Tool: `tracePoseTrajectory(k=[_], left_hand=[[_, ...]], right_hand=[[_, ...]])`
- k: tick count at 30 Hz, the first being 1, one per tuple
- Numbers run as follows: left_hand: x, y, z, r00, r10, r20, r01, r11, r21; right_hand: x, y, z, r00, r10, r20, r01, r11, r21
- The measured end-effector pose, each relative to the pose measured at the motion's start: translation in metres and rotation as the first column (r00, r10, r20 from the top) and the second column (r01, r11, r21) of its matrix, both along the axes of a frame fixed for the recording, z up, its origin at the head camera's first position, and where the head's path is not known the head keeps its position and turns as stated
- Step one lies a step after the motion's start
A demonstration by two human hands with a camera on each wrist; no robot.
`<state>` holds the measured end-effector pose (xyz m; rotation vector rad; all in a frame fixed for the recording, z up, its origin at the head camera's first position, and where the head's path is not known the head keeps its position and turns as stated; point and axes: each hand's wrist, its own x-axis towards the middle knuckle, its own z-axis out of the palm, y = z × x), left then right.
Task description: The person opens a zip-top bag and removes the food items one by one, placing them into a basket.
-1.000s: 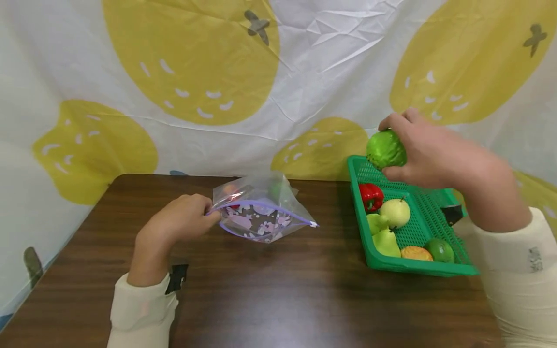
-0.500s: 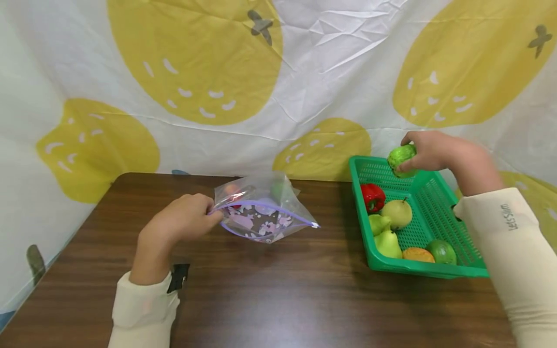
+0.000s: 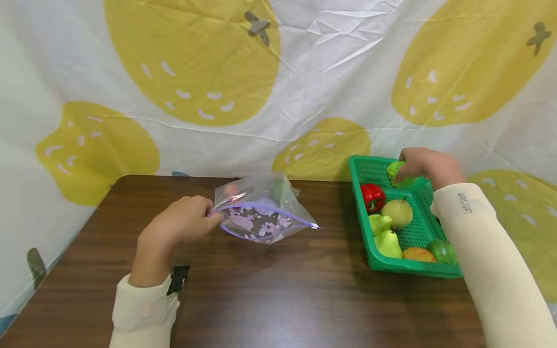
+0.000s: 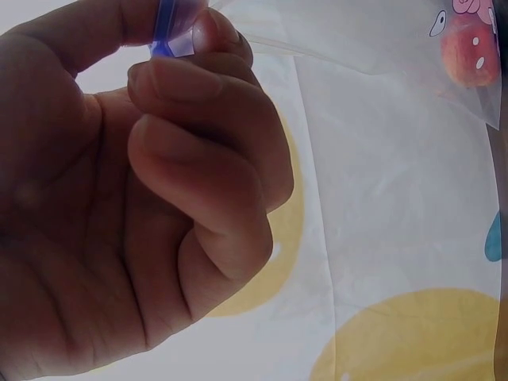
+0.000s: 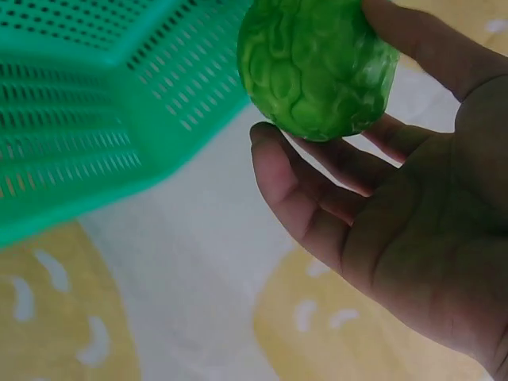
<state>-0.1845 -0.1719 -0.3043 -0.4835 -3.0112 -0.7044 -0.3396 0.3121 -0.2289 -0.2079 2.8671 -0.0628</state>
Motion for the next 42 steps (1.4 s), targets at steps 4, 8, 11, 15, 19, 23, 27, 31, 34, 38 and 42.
tracePoseTrajectory(k=[4,8,11,15,19,23,27,31,34,38,42], left_hand=[[0.001,-0.001,0.001,1.0,0.008,0.023,-0.008,1.0,0.006],[0.001,-0.001,0.001,1.0,0.008,0.021,-0.009,1.0,0.009],[0.001,-0.001,0.001,1.0,0.003,0.004,-0.003,1.0,0.005],[0.001,0.0,0.001,1.0,0.003,-0.012,-0.003,1.0,0.003],[0.0,0.0,0.0,1.0,-0.001,-0.016,0.001,1.0,0.005],[-0.001,0.0,-0.002,1.0,-0.004,-0.005,0.004,1.0,0.003],[0.0,0.0,-0.002,1.0,-0.002,0.0,0.002,1.0,0.002],[0.001,0.0,-0.001,1.0,0.0,0.0,0.0,1.0,0.007],[0.0,0.0,-0.001,1.0,0.0,-0.004,0.0,1.0,0.009],[0.0,0.0,0.0,1.0,-0.005,-0.011,0.005,1.0,0.005],[0.0,-0.001,-0.001,1.0,-0.007,-0.009,0.007,1.0,0.003]], right_hand=[[-0.002,0.001,-0.01,0.998,-0.058,0.025,0.057,0.998,0.018],[-0.004,0.005,-0.02,0.995,-0.077,0.059,0.076,0.997,0.011],[-0.006,0.008,-0.029,0.993,-0.084,0.081,0.084,0.996,0.006],[-0.008,0.011,-0.041,0.992,-0.089,0.094,0.092,0.996,-0.019],[-0.008,0.011,-0.049,0.989,-0.092,0.112,0.098,0.994,-0.046],[-0.008,0.011,-0.054,0.989,-0.091,0.114,0.097,0.994,-0.051],[-0.009,0.012,-0.058,0.991,-0.081,0.104,0.085,0.996,-0.028],[-0.009,0.013,-0.062,0.99,-0.097,0.106,0.099,0.995,-0.006],[-0.009,0.014,-0.064,0.988,-0.109,0.108,0.11,0.994,0.005],[-0.007,0.014,-0.066,0.988,-0.106,0.113,0.105,0.994,0.011],[-0.007,0.013,-0.065,0.985,-0.112,0.133,0.113,0.994,-0.006]])
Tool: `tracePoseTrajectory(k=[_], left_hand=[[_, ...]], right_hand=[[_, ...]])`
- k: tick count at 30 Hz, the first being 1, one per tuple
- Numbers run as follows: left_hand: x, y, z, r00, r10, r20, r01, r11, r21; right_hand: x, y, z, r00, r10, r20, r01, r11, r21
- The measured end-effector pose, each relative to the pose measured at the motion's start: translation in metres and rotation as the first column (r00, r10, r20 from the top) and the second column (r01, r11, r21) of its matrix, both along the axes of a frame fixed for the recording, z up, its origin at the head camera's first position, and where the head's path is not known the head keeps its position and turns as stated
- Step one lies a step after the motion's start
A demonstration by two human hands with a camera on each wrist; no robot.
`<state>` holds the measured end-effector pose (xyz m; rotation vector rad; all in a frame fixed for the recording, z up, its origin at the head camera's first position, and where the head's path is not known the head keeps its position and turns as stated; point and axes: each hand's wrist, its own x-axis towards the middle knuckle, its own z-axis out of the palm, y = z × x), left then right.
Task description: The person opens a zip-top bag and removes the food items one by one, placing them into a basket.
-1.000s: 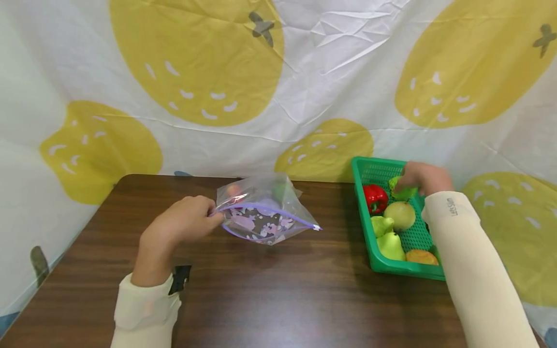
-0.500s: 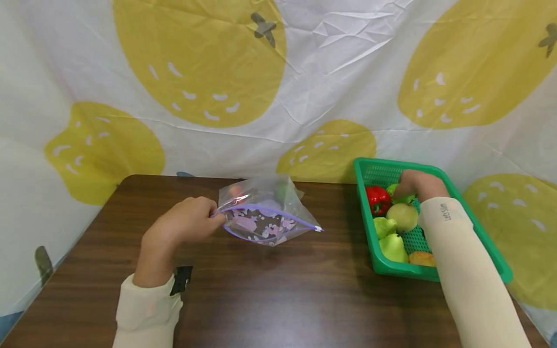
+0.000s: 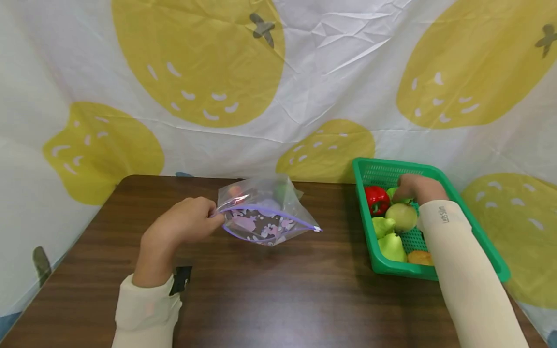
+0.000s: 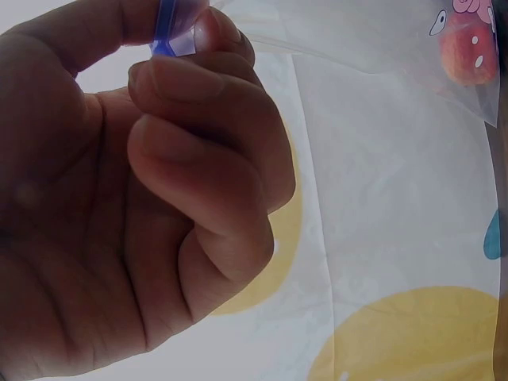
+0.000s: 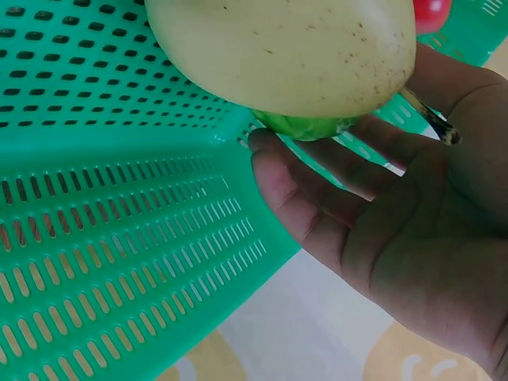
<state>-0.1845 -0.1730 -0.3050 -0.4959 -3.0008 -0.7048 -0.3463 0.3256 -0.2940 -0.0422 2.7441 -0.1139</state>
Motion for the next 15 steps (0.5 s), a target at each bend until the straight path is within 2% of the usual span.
tracePoseTrajectory(k=[6,11,15], left_hand=[[0.0,-0.001,-0.001,1.0,0.002,-0.001,-0.002,1.0,0.005],[-0.001,-0.001,-0.001,1.0,0.001,0.006,-0.001,1.0,0.005],[-0.001,-0.001,0.0,1.0,0.002,0.016,-0.002,1.0,0.002]], right_hand=[[-0.002,0.0,0.001,0.999,-0.016,0.038,0.017,0.999,-0.035],[-0.002,0.001,0.002,0.999,-0.005,0.034,0.006,1.0,-0.023],[-0.003,-0.004,0.011,0.998,0.06,-0.02,-0.06,0.998,0.018]])
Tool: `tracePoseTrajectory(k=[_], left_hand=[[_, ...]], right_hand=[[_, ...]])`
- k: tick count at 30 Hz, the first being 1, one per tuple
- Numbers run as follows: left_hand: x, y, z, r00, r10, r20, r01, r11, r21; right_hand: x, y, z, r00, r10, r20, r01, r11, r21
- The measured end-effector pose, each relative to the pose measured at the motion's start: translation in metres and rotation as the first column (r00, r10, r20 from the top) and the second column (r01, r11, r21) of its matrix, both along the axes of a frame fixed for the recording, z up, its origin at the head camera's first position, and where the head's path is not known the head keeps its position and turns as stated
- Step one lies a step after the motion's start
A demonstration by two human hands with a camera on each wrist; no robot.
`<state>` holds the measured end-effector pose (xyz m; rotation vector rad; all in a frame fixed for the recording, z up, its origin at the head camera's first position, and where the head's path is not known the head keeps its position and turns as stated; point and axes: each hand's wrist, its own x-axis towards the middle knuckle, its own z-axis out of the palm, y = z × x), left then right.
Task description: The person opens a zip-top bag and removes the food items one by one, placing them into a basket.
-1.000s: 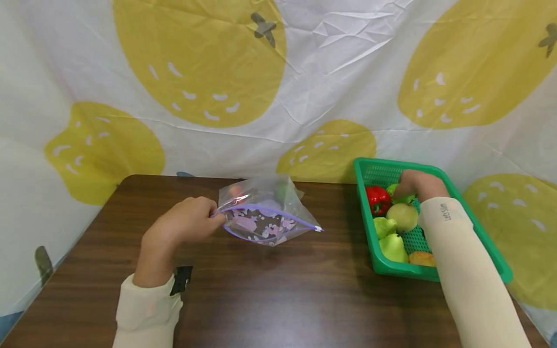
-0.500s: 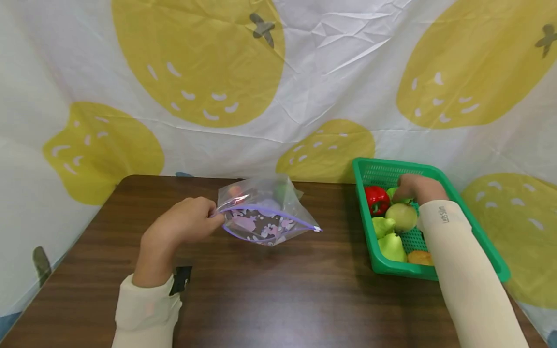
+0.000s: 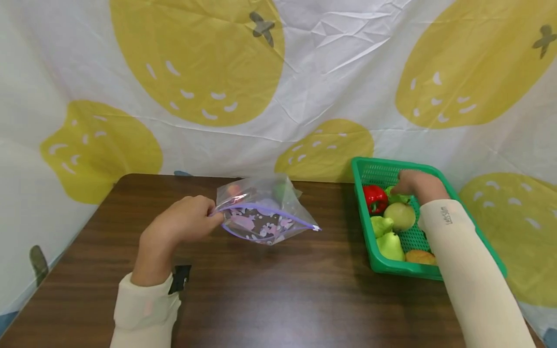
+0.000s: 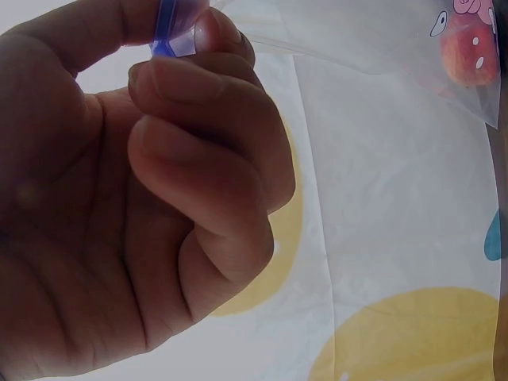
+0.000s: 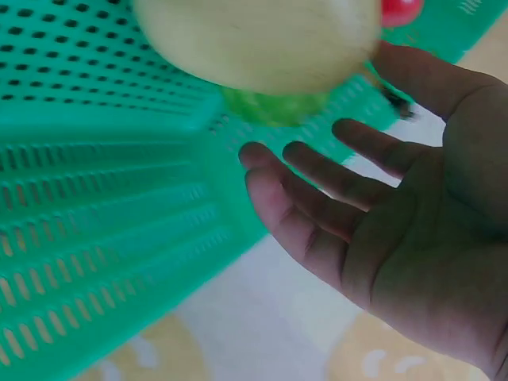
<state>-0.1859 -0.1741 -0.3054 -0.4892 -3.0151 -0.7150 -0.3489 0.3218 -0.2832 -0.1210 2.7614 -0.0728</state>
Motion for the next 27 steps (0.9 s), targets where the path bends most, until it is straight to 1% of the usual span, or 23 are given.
tracePoseTrajectory(k=[2,4,7,9,10,12,14,15,16,17,19,20,21,22,23,24,26,27], left_hand=[[0.0,0.0,0.0,1.0,0.002,0.003,-0.002,1.0,-0.003],[0.0,0.001,0.001,1.0,0.005,0.004,-0.005,1.0,-0.004],[0.0,0.001,0.001,1.0,0.006,0.004,-0.006,1.0,0.0],[0.0,0.001,0.001,1.0,0.0,0.002,0.0,1.0,0.002],[0.0,0.001,0.001,1.0,-0.003,0.002,0.003,1.0,0.004],[0.001,0.001,0.001,1.0,-0.005,-0.003,0.005,1.0,0.006],[0.001,0.001,0.001,1.0,-0.005,-0.008,0.006,1.0,0.008],[0.001,0.001,0.002,1.0,-0.006,-0.012,0.006,1.0,0.009],[0.002,0.001,0.003,1.0,-0.005,-0.017,0.005,1.0,0.011],[0.002,0.001,0.004,1.0,-0.006,-0.02,0.006,1.0,0.012],[0.001,0.0,0.005,1.0,-0.011,-0.022,0.011,1.0,0.014],[0.001,0.0,0.005,1.0,-0.012,-0.023,0.012,1.0,0.013],[0.0,-0.001,0.006,1.0,-0.009,-0.024,0.01,1.0,0.01],[0.0,-0.001,0.006,1.0,-0.006,-0.025,0.006,1.0,0.006],[0.0,-0.001,0.005,1.0,-0.005,-0.025,0.005,1.0,0.004],[0.0,-0.001,0.005,1.0,-0.003,-0.024,0.003,1.0,0.004],[0.001,0.0,0.005,1.0,-0.007,-0.025,0.007,1.0,0.006],[0.001,0.001,0.004,1.0,-0.01,-0.026,0.01,1.0,0.008]], right_hand=[[0.0,-0.006,0.009,0.998,0.042,-0.056,-0.042,0.999,0.003],[0.002,-0.014,0.021,0.989,0.087,-0.121,-0.089,0.996,-0.013],[0.012,-0.032,0.042,0.965,0.141,-0.221,-0.154,0.987,-0.043],[0.026,-0.047,0.057,0.94,0.173,-0.295,-0.198,0.979,-0.057],[0.037,-0.054,0.065,0.926,0.175,-0.335,-0.211,0.975,-0.072],[0.064,-0.068,0.08,0.892,0.167,-0.419,-0.231,0.967,-0.108],[0.097,-0.08,0.093,0.846,0.14,-0.514,-0.264,0.949,-0.175],[0.114,-0.085,0.098,0.817,0.127,-0.562,-0.293,0.931,-0.217],[0.131,-0.091,0.1,0.777,0.116,-0.618,-0.337,0.907,-0.253],[0.148,-0.095,0.101,0.732,0.111,-0.672,-0.387,0.88,-0.275],[0.175,-0.106,0.097,0.62,0.103,-0.778,-0.498,0.817,-0.289],[0.187,-0.112,0.093,0.562,0.1,-0.821,-0.551,0.786,-0.281],[0.195,-0.119,0.087,0.509,0.103,-0.854,-0.594,0.761,-0.262],[0.202,-0.127,0.082,0.471,0.107,-0.875,-0.623,0.743,-0.245],[0.206,-0.135,0.076,0.443,0.118,-0.889,-0.648,0.728,-0.226],[0.209,-0.143,0.07,0.435,0.128,-0.891,-0.67,0.708,-0.225],[0.209,-0.158,0.06,0.454,0.163,-0.876,-0.701,0.672,-0.238],[0.207,-0.165,0.056,0.473,0.182,-0.862,-0.709,0.659,-0.249]])
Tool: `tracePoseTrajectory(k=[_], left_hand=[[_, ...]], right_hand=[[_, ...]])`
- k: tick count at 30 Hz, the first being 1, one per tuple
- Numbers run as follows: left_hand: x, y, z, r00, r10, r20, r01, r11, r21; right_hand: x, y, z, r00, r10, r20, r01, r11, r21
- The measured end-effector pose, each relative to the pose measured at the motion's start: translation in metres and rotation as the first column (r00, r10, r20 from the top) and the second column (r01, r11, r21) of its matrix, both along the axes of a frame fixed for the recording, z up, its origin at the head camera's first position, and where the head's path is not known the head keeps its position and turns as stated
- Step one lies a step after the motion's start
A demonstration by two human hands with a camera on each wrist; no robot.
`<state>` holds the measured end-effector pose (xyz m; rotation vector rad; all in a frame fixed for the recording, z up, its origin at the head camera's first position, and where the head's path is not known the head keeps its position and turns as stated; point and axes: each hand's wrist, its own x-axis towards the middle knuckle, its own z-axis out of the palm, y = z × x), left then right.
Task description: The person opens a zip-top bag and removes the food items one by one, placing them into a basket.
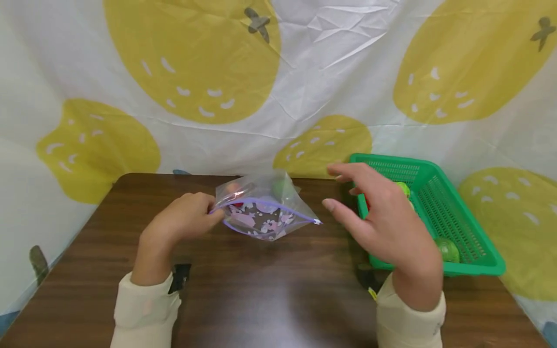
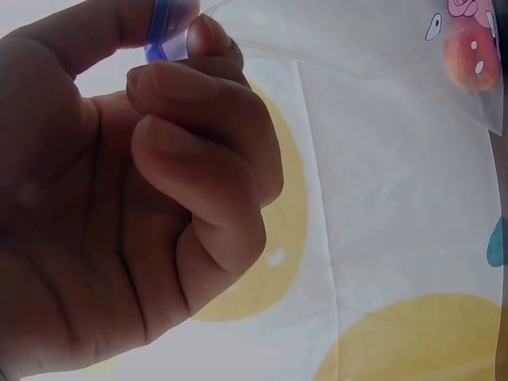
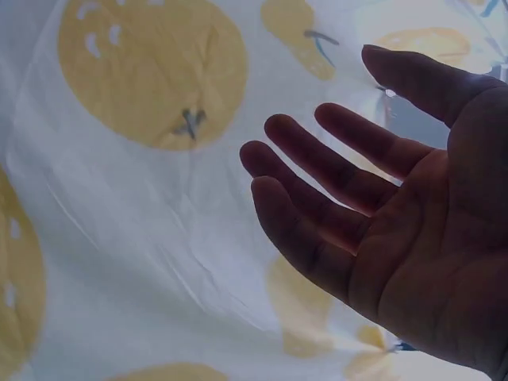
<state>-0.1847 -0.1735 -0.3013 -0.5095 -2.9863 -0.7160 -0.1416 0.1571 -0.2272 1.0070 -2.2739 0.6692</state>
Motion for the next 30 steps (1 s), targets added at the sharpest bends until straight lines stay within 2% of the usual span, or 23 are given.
tracePoseTrajectory(k=[4,11,16,19,23,26,30], left_hand=[[0.001,0.003,0.0,1.0,-0.008,-0.007,0.008,1.0,0.01],[-0.001,0.003,0.002,1.0,0.008,-0.012,-0.008,1.0,-0.002],[-0.001,0.0,0.001,1.0,0.009,0.002,-0.009,1.0,-0.008],[-0.001,0.001,0.001,1.0,0.01,0.003,-0.01,1.0,-0.011],[0.0,0.002,0.001,1.0,0.008,0.001,-0.008,1.0,-0.01],[0.001,0.003,0.001,1.0,0.005,-0.007,-0.005,1.0,-0.009],[0.002,0.005,0.003,1.0,-0.005,-0.011,0.005,1.0,-0.003]], right_hand=[[-0.008,-0.015,-0.01,0.995,0.053,0.083,-0.054,0.999,0.007],[-0.011,-0.024,-0.015,0.979,0.099,0.177,-0.108,0.993,0.039],[-0.016,-0.04,-0.025,0.959,0.132,0.251,-0.175,0.972,0.158],[-0.025,-0.056,-0.036,0.947,0.114,0.301,-0.199,0.942,0.269],[-0.046,-0.079,-0.058,0.936,0.097,0.337,-0.226,0.902,0.368],[-0.062,-0.094,-0.076,0.941,0.096,0.325,-0.229,0.888,0.398],[-0.075,-0.109,-0.094,0.952,0.063,0.3,-0.197,0.876,0.44]])
